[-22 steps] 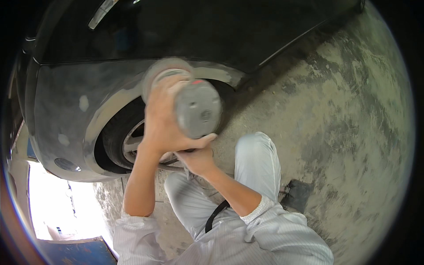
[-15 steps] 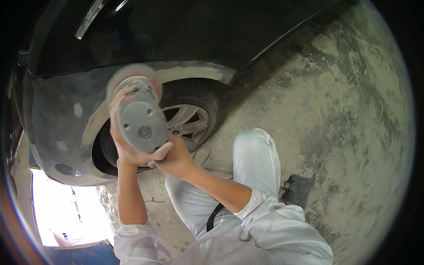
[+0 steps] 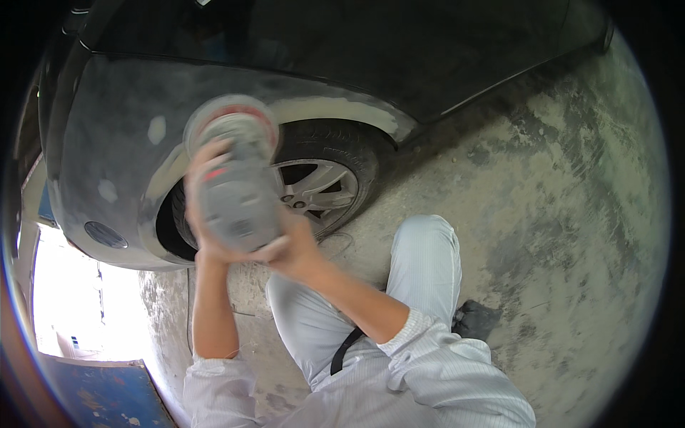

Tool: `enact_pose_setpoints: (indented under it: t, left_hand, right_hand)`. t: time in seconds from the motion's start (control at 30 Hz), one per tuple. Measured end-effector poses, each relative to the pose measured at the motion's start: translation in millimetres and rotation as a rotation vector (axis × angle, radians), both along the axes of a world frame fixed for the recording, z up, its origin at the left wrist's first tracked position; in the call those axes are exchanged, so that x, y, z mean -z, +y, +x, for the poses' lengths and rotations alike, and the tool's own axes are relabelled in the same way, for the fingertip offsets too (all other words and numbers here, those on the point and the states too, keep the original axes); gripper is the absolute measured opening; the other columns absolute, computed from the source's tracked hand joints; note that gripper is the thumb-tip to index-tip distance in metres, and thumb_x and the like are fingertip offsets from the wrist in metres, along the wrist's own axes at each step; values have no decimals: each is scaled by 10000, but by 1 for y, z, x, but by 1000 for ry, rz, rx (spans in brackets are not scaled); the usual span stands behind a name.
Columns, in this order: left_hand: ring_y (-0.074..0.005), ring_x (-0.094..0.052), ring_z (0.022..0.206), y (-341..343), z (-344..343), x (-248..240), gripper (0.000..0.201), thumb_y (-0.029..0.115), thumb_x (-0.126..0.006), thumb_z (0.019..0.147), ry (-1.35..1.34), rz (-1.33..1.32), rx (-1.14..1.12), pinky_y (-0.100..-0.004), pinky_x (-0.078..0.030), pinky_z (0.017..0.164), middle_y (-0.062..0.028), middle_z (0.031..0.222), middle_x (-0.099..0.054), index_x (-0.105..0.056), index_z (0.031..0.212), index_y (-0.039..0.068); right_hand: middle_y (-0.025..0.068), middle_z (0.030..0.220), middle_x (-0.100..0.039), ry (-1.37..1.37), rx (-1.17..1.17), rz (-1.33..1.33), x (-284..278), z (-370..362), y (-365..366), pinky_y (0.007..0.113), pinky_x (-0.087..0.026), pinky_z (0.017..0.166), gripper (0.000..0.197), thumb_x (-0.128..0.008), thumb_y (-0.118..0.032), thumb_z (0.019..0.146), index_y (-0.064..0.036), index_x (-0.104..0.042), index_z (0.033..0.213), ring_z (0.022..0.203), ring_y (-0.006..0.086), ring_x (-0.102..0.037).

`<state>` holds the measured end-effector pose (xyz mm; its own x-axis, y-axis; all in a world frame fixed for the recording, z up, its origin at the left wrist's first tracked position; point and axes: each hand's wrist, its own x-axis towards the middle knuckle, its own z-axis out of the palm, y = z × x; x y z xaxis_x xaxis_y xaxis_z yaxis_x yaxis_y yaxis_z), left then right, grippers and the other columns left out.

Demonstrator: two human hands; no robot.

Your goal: The person uses an orbital sander to sand the rear quarter panel of a dark-colored car. They move the sander in circular motions across the panel, occasionally pausing to wipe the surface with their hand.

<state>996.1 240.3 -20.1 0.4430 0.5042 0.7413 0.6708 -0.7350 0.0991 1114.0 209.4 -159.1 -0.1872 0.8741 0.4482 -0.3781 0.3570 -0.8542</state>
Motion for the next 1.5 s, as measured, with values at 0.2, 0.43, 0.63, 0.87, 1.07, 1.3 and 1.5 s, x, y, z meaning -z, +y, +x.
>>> enact_pose_setpoints:
  t: [0.2,0.43,0.63,0.87,1.07,1.3,1.5]
  left_hand:
    - [-398,-560,1441,-22,-65,6,1295,566,-1042,484,-415,87,84,-551,-453,1223,-240,1602,-522,-517,1535,21]
    - [-443,-585,1438,22,43,21,1061,439,-1038,508,87,-81,23,-586,-444,1266,-180,1469,-646,-642,1411,47]
    - [-440,-606,1446,18,21,31,932,406,-987,605,-13,-7,40,-604,-444,1254,-188,1479,-670,-652,1400,54]
    - [-460,-548,1532,-66,-181,40,754,348,-942,782,-448,192,-95,-620,-448,1257,-214,1556,-633,-644,1415,67]
    - [-470,-560,1516,-118,-216,48,757,385,-928,788,-983,170,-235,-614,-449,1244,-225,1537,-644,-659,1416,60]
    - [-481,-574,1497,-73,-146,29,764,427,-912,796,-642,109,-55,-608,-450,1228,-239,1514,-656,-676,1418,51]
    - [-464,-604,1439,-21,-34,2,1041,474,-1036,585,-256,84,19,-588,-466,1219,-191,1484,-663,-631,1450,59]
  right_hand:
    - [241,1023,-783,-342,-27,176,-48,-25,0,520,-625,855,600,-911,-141,737,0,-656,1261,958,512,-774]
    - [206,1050,-794,-40,134,13,11,18,13,489,-629,879,621,-929,-181,757,-12,-672,1297,976,439,-797]
    - [184,1080,-792,-83,80,68,16,-2,25,470,-629,895,686,-967,-251,751,-22,-669,1324,990,402,-797]
    - [171,1067,-786,-413,-149,296,-62,-96,-8,490,-632,849,708,-987,-320,741,-31,-651,1292,943,422,-792]
    - [198,1045,-784,-941,-242,449,-102,-156,-31,537,-621,821,604,-923,-231,719,-24,-641,1211,955,461,-780]
    - [187,1135,-817,-575,-83,335,-74,-74,-14,513,-640,891,580,-936,-217,750,-20,-696,1240,964,448,-796]
    - [123,1204,-837,-407,514,400,13,-45,-5,466,-624,1008,669,-978,-202,760,-32,-738,1361,1094,346,-801]
